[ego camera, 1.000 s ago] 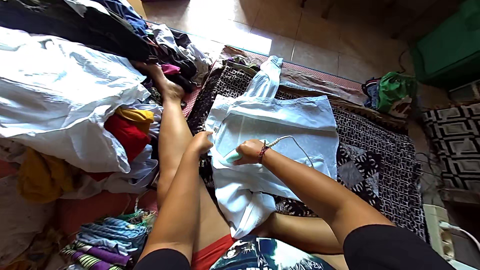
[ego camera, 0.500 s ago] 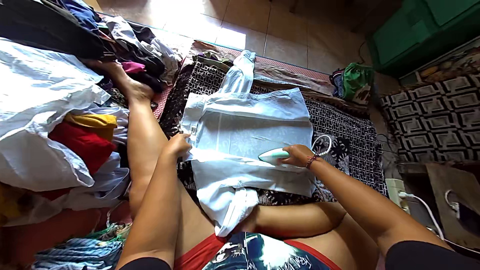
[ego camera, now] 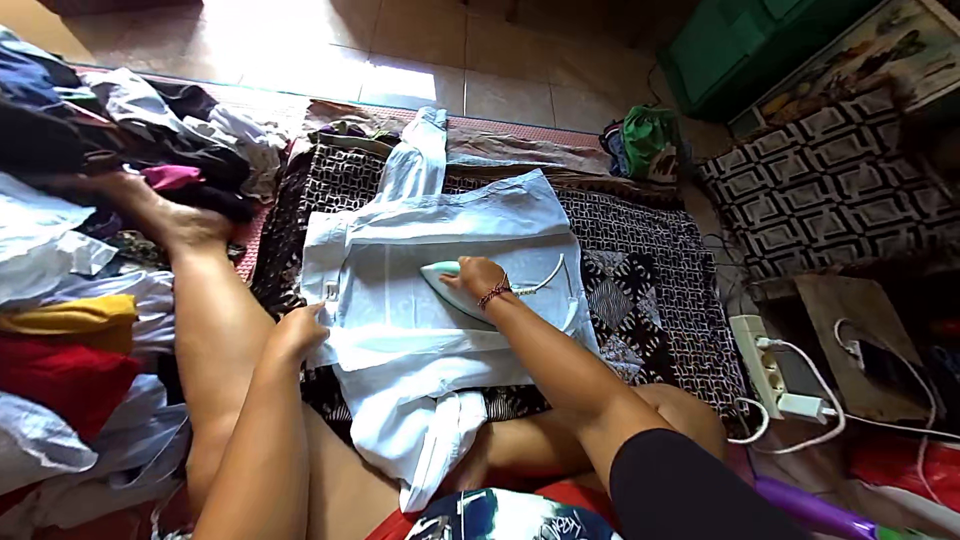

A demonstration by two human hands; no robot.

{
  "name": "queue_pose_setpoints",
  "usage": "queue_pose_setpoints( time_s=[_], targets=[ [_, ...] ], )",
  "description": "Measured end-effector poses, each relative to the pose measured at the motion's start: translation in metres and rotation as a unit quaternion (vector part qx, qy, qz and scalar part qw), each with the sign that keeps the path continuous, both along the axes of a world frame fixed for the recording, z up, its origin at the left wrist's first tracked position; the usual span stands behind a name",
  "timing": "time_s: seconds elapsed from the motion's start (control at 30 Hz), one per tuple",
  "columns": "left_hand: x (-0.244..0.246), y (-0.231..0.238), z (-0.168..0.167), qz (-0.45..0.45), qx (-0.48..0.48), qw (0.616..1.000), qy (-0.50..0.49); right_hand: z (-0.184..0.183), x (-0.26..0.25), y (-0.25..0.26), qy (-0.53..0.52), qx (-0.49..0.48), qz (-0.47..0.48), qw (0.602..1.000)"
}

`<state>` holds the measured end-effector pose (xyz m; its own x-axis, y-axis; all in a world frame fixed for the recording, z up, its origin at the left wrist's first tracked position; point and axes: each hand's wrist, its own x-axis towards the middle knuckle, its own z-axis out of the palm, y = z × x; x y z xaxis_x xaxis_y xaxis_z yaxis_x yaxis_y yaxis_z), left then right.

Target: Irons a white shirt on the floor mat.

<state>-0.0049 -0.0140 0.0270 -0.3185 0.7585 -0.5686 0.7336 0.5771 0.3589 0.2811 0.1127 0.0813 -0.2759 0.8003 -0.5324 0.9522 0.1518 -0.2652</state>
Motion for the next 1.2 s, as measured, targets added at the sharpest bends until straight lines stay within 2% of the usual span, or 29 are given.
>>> queue_pose_setpoints(
  time_s=[0.1,0.23,0.33,0.43,0.5,0.53,0.6,0.67,0.73,0.83,0.87,0.93,0.97,1.0,1.07,1.1,1.17,1.2],
  targets=[
    [-0.003,0.001,-0.001,-0.01,-0.011,1.0,0.004,-0.008,0.049,0.039,0.006,0.025,-0.064,0.998],
    [-0.005,0.003,-0.002,-0.002,-0.009,1.0,-0.004,-0.017,0.171,0.074,-0.022,0.082,-0.151,0.985],
    [-0.007,0.004,-0.004,0.003,-0.016,1.0,-0.005,-0.014,0.252,0.08,-0.077,0.085,-0.173,0.978],
    [-0.004,0.001,0.001,0.004,-0.021,1.0,-0.021,-0.003,0.279,0.064,-0.134,0.135,-0.123,0.974],
    [-0.003,-0.001,0.005,-0.005,-0.021,0.999,-0.039,0.001,0.269,0.041,-0.117,0.201,-0.043,0.972],
    [-0.002,-0.002,0.007,-0.008,-0.023,0.999,-0.043,0.0,0.259,0.028,-0.099,0.201,0.004,0.975],
    [-0.001,-0.006,0.011,-0.008,-0.024,0.999,-0.042,-0.013,0.24,0.0,-0.066,0.119,0.086,0.987],
    [-0.002,-0.009,0.013,-0.011,-0.017,0.999,-0.04,-0.028,0.228,-0.024,-0.066,0.036,0.105,0.992],
    [-0.003,-0.01,0.016,-0.011,-0.014,0.999,-0.029,-0.028,0.227,-0.043,-0.068,0.026,0.104,0.992],
    [-0.003,-0.018,0.02,-0.008,-0.009,1.0,-0.003,0.012,0.23,-0.088,-0.03,0.001,0.145,0.989],
    [-0.003,-0.02,0.022,-0.012,-0.004,1.0,0.011,0.03,0.23,-0.107,-0.02,-0.046,0.172,0.984],
    [0.004,-0.022,0.038,-0.007,-0.003,0.999,0.034,0.065,0.227,-0.133,-0.003,-0.201,0.212,0.956],
    [0.016,-0.021,0.058,0.008,-0.008,0.999,0.04,0.076,0.228,-0.139,0.02,-0.27,0.214,0.939],
    [0.032,-0.02,0.081,0.025,-0.013,0.999,0.044,0.078,0.235,-0.14,0.06,-0.296,0.199,0.932],
    [0.058,-0.017,0.116,0.047,-0.029,0.998,0.041,0.069,0.258,-0.122,0.127,-0.18,0.13,0.967],
    [0.06,-0.016,0.116,0.047,-0.032,0.998,0.039,0.064,0.266,-0.102,0.118,-0.085,0.076,0.987],
    [0.037,-0.018,0.079,0.022,-0.029,0.999,0.034,0.054,0.271,-0.052,0.022,0.088,-0.051,0.995],
    [0.02,-0.019,0.057,0.0,-0.036,0.999,0.028,0.049,0.273,-0.027,-0.018,0.133,-0.108,0.985]
  ],
)
